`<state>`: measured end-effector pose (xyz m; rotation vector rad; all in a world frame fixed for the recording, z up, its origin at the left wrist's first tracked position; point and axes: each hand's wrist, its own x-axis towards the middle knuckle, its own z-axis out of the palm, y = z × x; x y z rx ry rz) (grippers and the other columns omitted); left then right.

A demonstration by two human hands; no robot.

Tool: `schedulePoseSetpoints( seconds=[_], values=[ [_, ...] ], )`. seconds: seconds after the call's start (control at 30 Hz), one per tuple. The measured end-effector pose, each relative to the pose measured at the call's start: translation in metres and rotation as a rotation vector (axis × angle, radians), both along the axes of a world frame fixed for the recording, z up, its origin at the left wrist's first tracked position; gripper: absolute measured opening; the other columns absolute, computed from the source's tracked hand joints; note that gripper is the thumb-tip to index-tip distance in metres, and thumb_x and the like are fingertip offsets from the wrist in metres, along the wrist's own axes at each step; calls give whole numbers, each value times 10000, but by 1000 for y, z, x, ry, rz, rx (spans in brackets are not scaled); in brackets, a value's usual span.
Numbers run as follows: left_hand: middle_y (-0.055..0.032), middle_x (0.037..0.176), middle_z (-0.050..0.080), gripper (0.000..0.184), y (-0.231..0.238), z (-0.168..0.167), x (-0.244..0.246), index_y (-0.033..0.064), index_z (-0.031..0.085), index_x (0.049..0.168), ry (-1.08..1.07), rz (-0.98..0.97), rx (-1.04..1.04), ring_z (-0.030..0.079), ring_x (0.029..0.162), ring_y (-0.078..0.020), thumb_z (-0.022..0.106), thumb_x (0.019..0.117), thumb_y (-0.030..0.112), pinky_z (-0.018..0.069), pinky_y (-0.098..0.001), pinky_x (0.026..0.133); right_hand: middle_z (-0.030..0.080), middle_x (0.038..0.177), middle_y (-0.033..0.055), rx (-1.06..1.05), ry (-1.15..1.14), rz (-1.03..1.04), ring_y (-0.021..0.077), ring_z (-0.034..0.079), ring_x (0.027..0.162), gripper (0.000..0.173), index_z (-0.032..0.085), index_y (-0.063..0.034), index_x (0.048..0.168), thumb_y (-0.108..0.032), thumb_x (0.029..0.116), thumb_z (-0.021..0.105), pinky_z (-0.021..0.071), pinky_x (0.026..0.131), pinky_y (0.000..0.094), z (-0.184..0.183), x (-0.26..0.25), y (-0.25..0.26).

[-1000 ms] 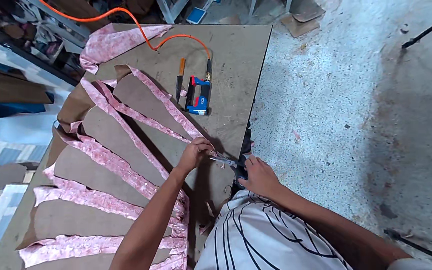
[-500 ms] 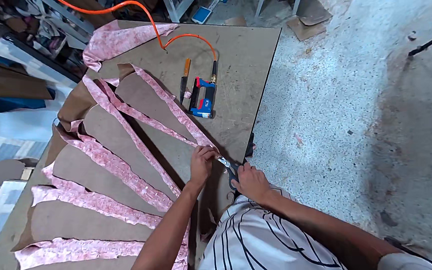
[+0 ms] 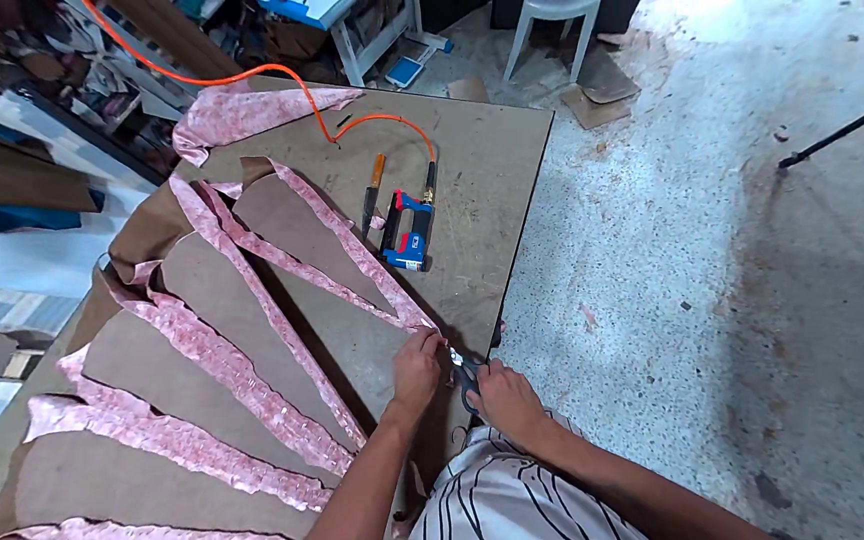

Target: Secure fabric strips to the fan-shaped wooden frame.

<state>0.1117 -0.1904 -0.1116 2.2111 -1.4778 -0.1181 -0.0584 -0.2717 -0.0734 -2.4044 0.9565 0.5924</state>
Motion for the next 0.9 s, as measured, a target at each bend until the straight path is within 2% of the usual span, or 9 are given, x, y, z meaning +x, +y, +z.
schedulePoseSetpoints(
  seconds=[0.13, 0.2, 0.3, 0.37, 0.57, 0.63, 0.7, 0.77, 0.9],
  values=[
    [-46, 1189, 723, 170, -9, 6, -3, 120, 771, 1036, 32, -28, 179, 711, 1075, -186, 607, 996, 138, 611, -392, 896, 625, 1268, 210, -74, 40, -15, 385, 643, 1133, 701, 640, -11, 1235, -621, 901, 553, 534, 901, 550, -1, 8, -10],
    [-53, 1197, 717, 179, -13, 12, -3, 112, 759, 1046, 37, -50, 219, 705, 1094, -194, 588, 1004, 142, 607, -396, 910, 628, 1274, 204, -90, 41, -1, 377, 638, 1140, 699, 650, -27, 1235, -632, 891, 584, 510, 954, 544, -3, 12, -16],
    [-61, 1195, 702, 177, -20, 22, 5, 106, 731, 1068, 63, -28, 277, 695, 1102, -211, 568, 1006, 136, 603, -409, 905, 624, 1249, 246, -42, 14, 32, 408, 663, 1105, 580, 628, 2, 1249, -507, 972, 597, 563, 907, 524, -4, 10, -16],
    [-68, 1201, 692, 178, -23, 24, 4, 106, 722, 1089, 103, 4, 310, 687, 1108, -219, 568, 1012, 151, 599, -414, 909, 625, 1231, 254, -40, 10, 28, 415, 665, 1100, 565, 625, 12, 1253, -479, 974, 604, 574, 888, 518, -5, 8, -13],
    [-93, 1212, 672, 192, -14, 23, -9, 73, 709, 1100, 200, -32, 289, 660, 1155, -221, 543, 1019, 128, 575, -386, 973, 625, 1262, 189, -134, 8, -32, 362, 662, 1109, 725, 653, -37, 1229, -650, 842, 622, 582, 823, 519, -2, 16, -15],
    [-83, 1195, 676, 186, -14, 23, -9, 81, 711, 1078, 201, -7, 240, 669, 1133, -206, 545, 1029, 148, 582, -371, 956, 618, 1268, 206, -117, 18, -40, 373, 663, 1110, 684, 637, -21, 1247, -606, 892, 623, 581, 850, 516, -6, 18, -15],
    [-69, 1200, 680, 193, -17, 27, -11, 96, 709, 1078, 221, 25, 230, 671, 1130, -191, 545, 1040, 189, 582, -368, 953, 649, 1204, 219, -110, 25, -32, 369, 706, 1012, 583, 641, -4, 1223, -524, 968, 581, 592, 833, 497, -9, 16, -14],
    [-55, 1197, 684, 193, -19, 30, -15, 103, 711, 1069, 253, 51, 205, 670, 1132, -181, 543, 1040, 193, 582, -364, 952, 667, 1149, 209, -126, 29, -11, 351, 722, 950, 516, 654, -10, 1185, -479, 995, 553, 597, 806, 489, -10, 15, -13],
    [-61, 1147, 689, 164, -20, 30, -15, 92, 716, 1044, 334, 53, 122, 673, 1103, -180, 557, 1005, 105, 579, -359, 959, 673, 1178, 160, -190, 7, 1, 330, 711, 977, 544, 680, -60, 1163, -520, 875, 629, 587, 762, 507, 2, 31, -18]
  ],
)
